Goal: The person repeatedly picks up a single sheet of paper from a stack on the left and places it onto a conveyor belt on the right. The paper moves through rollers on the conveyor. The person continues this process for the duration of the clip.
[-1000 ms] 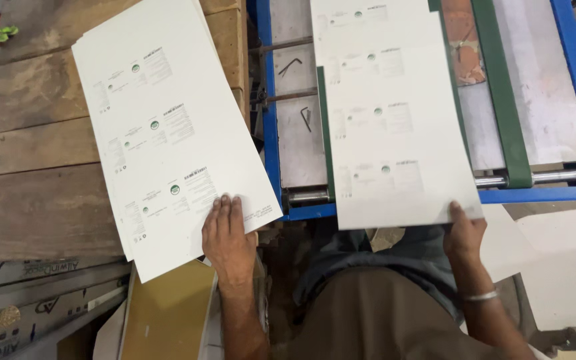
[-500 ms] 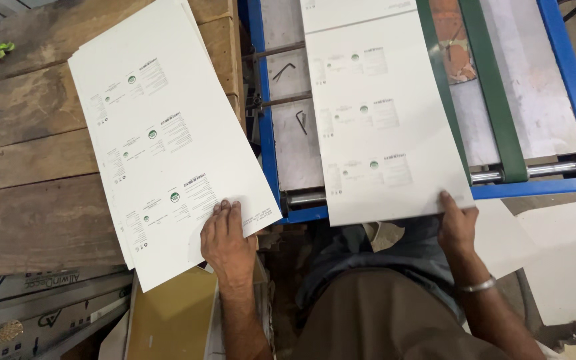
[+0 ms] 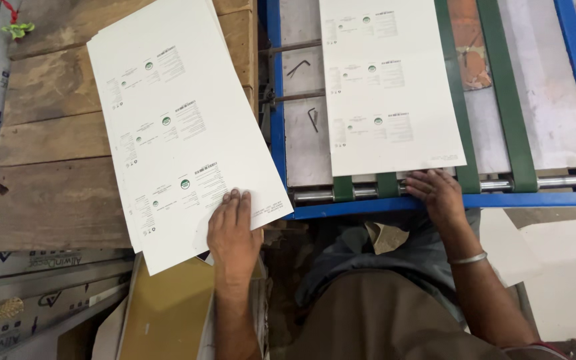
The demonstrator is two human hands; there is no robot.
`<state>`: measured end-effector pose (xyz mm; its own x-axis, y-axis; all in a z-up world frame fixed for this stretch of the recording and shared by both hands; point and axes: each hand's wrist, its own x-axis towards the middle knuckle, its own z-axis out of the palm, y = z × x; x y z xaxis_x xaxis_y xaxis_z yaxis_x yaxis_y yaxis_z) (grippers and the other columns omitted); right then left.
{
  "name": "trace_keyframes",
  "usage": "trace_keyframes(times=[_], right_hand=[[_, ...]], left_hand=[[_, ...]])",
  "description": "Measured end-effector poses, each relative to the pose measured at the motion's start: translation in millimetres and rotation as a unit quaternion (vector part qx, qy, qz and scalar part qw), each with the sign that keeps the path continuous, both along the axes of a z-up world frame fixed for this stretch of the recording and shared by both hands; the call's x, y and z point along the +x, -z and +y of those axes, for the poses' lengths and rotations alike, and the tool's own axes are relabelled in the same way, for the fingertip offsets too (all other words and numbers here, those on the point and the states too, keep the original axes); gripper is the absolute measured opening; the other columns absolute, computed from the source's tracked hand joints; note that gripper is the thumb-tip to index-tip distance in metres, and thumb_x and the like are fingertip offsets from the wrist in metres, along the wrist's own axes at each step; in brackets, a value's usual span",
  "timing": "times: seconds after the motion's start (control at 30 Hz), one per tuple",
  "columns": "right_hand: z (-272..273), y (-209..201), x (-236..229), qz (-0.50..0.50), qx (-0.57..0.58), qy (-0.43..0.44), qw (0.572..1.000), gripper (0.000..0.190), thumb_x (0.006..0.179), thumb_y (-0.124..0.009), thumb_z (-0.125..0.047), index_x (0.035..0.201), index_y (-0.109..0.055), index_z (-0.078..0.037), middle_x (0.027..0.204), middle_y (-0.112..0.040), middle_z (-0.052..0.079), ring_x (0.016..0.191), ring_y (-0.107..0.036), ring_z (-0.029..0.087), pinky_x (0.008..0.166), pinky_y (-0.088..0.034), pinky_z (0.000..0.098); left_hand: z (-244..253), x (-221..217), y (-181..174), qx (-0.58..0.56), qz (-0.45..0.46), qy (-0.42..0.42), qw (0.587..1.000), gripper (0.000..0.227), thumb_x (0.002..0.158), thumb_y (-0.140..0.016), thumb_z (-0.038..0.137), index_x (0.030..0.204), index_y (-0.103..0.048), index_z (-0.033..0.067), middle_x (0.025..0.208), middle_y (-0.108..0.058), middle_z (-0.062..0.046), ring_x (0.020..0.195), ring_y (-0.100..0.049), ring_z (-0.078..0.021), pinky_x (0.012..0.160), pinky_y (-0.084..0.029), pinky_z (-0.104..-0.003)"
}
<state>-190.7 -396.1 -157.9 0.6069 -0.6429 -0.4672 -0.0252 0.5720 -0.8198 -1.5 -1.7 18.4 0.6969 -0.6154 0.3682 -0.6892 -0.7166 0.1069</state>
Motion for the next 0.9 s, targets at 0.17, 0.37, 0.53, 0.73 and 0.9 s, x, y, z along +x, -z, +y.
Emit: trace_keyframes(times=[0.17, 0.37, 0.53, 0.73, 0.9], right_hand=[[34.7, -40.8, 1.8, -0.014, -0.019, -0.094, 0.995, 0.044, 0.106, -0.048, -0.017, 0.141, -0.046, 0.009, 0.128, -0.063, 0.026, 0.113, -0.068, 0.035, 0.094, -0.060, 0.0437], [100.5, -91.1, 39.8, -0.173, -0.026, -0.316, 0.932, 0.048, 0.100, -0.054, -0.016, 0.142, -0.047, 0.005, 0.131, -0.063, 0.020, 0.115, -0.068, 0.031, 0.093, -0.064, 0.0426], [125.1, -87.9, 57.4, -0.125, 0.103, -0.179, 0.970, 0.043, 0.100, -0.060, -0.016, 0.139, -0.052, 0.002, 0.127, -0.065, 0.018, 0.108, -0.068, 0.026, 0.081, -0.059, 0.0366], [40.0, -72.0, 32.2, -0.072, 0.007, 0.043, 0.996, 0.029, 0.102, -0.057, -0.007, 0.128, -0.056, 0.008, 0.119, -0.070, 0.016, 0.114, -0.070, 0.024, 0.096, -0.062, 0.0342], [-23.8, -40.9, 18.1, -0.112, -0.096, 0.174, 0.974, 0.034, 0.100, -0.060, 0.004, 0.134, -0.054, 0.006, 0.130, -0.067, 0.014, 0.119, -0.068, 0.025, 0.102, -0.058, 0.0360]], left_hand=[[34.7, 26.7, 1.2, -0.131, 0.115, -0.010, 0.985, 0.048, 0.097, -0.069, 0.007, 0.144, -0.064, 0.0138, 0.144, -0.068, -0.011, 0.134, -0.064, -0.0255, 0.118, -0.047, -0.043], [-53.3, -20.0, 24.8, -0.043, 0.009, 0.069, 0.997, 0.056, 0.089, -0.067, 0.015, 0.142, -0.058, -0.0019, 0.144, -0.059, -0.021, 0.140, -0.053, -0.0347, 0.122, -0.039, -0.057], [-92.8, -55.0, 18.4, 0.021, 0.074, 0.150, 0.986, 0.071, 0.095, -0.065, 0.050, 0.145, -0.052, 0.0010, 0.152, -0.049, -0.022, 0.146, -0.041, -0.0373, 0.123, -0.019, -0.064], [-34.6, -4.0, 6.7, -0.011, 0.013, 0.036, 0.999, 0.076, 0.095, -0.061, 0.055, 0.144, -0.051, -0.0028, 0.153, -0.048, -0.027, 0.145, -0.040, -0.0408, 0.121, -0.022, -0.061], [-15.9, 14.1, 8.0, 0.029, -0.040, -0.008, 0.999, 0.051, 0.091, -0.072, 0.016, 0.139, -0.061, 0.0011, 0.142, -0.060, -0.021, 0.137, -0.054, -0.0353, 0.116, -0.042, -0.051]])
